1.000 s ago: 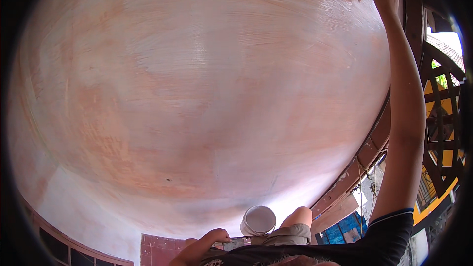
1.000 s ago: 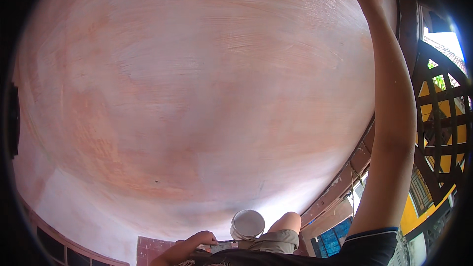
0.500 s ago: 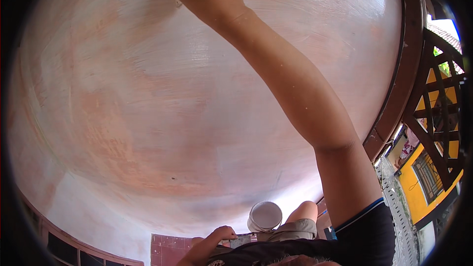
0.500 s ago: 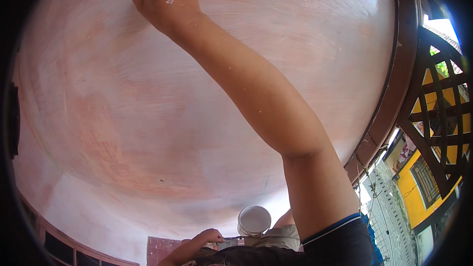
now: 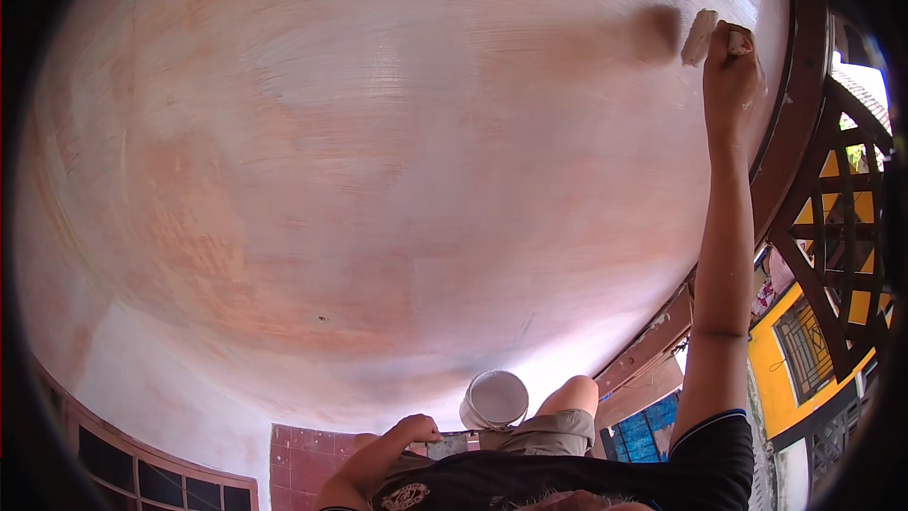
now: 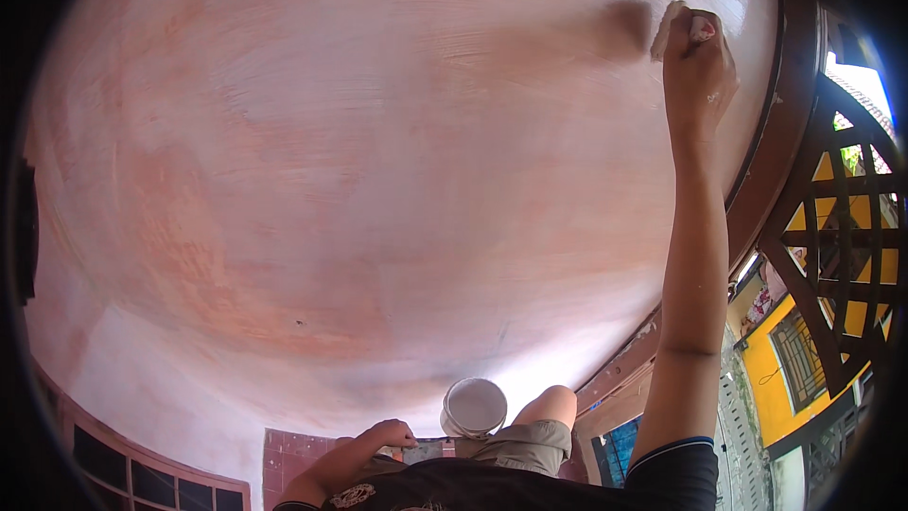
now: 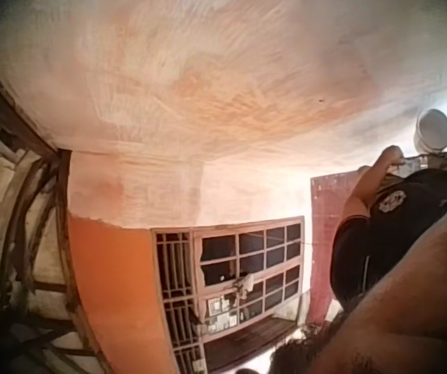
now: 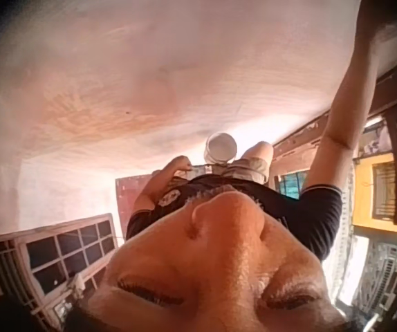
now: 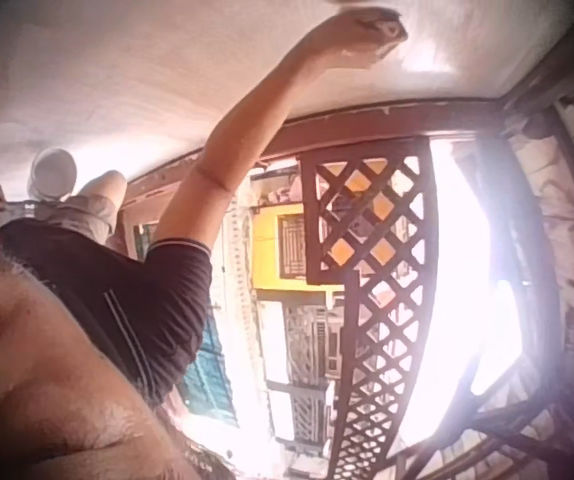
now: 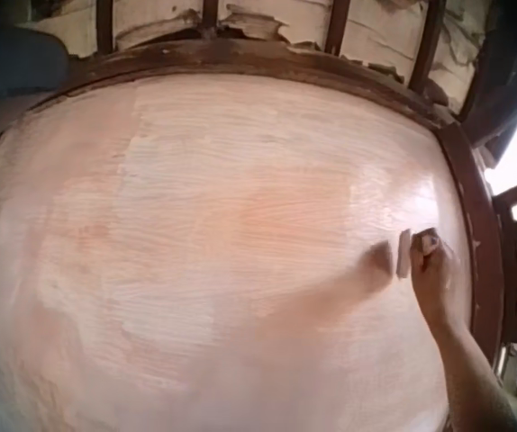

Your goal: The person paints a ceiling by hand using a brush, dipping the brush into a bucket of white paint and applying it to the surface.

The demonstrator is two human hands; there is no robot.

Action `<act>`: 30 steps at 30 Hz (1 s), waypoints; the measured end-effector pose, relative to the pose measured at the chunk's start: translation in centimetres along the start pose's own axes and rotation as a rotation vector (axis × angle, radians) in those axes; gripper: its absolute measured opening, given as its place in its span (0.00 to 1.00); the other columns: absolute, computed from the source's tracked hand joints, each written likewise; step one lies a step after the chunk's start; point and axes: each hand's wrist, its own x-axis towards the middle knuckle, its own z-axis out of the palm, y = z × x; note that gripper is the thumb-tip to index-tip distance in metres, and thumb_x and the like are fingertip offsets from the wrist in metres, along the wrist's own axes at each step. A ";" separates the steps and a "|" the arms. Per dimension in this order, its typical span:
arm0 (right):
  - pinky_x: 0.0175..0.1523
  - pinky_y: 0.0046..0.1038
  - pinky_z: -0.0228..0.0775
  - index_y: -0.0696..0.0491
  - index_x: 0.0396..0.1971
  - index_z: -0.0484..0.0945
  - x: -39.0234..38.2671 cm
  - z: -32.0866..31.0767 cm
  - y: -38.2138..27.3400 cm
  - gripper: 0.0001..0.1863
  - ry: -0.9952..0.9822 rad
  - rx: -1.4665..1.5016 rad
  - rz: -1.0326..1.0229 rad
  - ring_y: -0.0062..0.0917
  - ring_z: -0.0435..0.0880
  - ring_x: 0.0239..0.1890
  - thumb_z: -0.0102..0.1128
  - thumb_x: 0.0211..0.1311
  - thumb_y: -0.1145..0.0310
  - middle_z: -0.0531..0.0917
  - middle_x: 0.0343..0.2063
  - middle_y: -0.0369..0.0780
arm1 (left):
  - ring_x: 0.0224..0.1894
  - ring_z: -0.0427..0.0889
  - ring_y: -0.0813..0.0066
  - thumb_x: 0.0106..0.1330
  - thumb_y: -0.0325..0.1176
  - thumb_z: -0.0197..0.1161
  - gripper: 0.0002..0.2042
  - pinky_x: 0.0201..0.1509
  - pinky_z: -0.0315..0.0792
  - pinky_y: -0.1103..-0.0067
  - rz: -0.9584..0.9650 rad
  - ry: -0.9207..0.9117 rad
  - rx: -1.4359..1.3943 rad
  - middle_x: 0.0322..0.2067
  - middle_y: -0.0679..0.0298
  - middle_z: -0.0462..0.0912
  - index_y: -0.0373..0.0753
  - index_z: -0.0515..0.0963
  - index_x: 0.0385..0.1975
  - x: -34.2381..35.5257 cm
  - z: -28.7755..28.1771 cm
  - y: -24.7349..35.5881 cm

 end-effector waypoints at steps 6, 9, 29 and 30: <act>0.34 0.41 0.78 0.51 0.38 0.79 -4.5 1.4 -14.2 0.07 -0.118 0.254 -0.182 0.42 0.87 0.30 0.60 0.69 0.64 0.85 0.32 0.43 | 0.41 0.90 0.56 0.61 0.55 0.69 0.17 0.49 0.82 0.63 -0.011 0.042 -0.026 0.38 0.58 0.91 0.52 0.90 0.41 -1.1 -0.2 0.5; 0.34 0.39 0.79 0.54 0.36 0.79 -7.1 0.8 -22.9 0.08 -0.143 0.600 -0.192 0.40 0.85 0.29 0.66 0.61 0.68 0.83 0.32 0.43 | 0.40 0.90 0.56 0.61 0.54 0.69 0.17 0.48 0.82 0.63 -0.030 0.052 -0.033 0.38 0.58 0.91 0.51 0.90 0.41 -1.5 -0.3 1.1; 0.35 0.25 0.86 0.62 0.55 0.78 -17.3 -10.0 -7.3 0.18 -0.298 0.713 0.581 0.26 0.89 0.36 0.56 0.79 0.62 0.86 0.37 0.46 | 0.42 0.89 0.54 0.68 0.53 0.63 0.18 0.49 0.81 0.61 -0.053 0.414 -0.149 0.39 0.57 0.90 0.46 0.89 0.41 -3.7 -3.2 3.0; 0.35 0.25 0.86 0.62 0.55 0.78 -18.3 -11.1 -7.2 0.18 -0.306 0.701 0.584 0.26 0.89 0.36 0.56 0.79 0.62 0.86 0.37 0.46 | 0.42 0.88 0.53 0.70 0.52 0.61 0.19 0.48 0.80 0.60 0.004 0.539 -0.210 0.40 0.57 0.90 0.43 0.88 0.42 -4.4 -5.5 4.9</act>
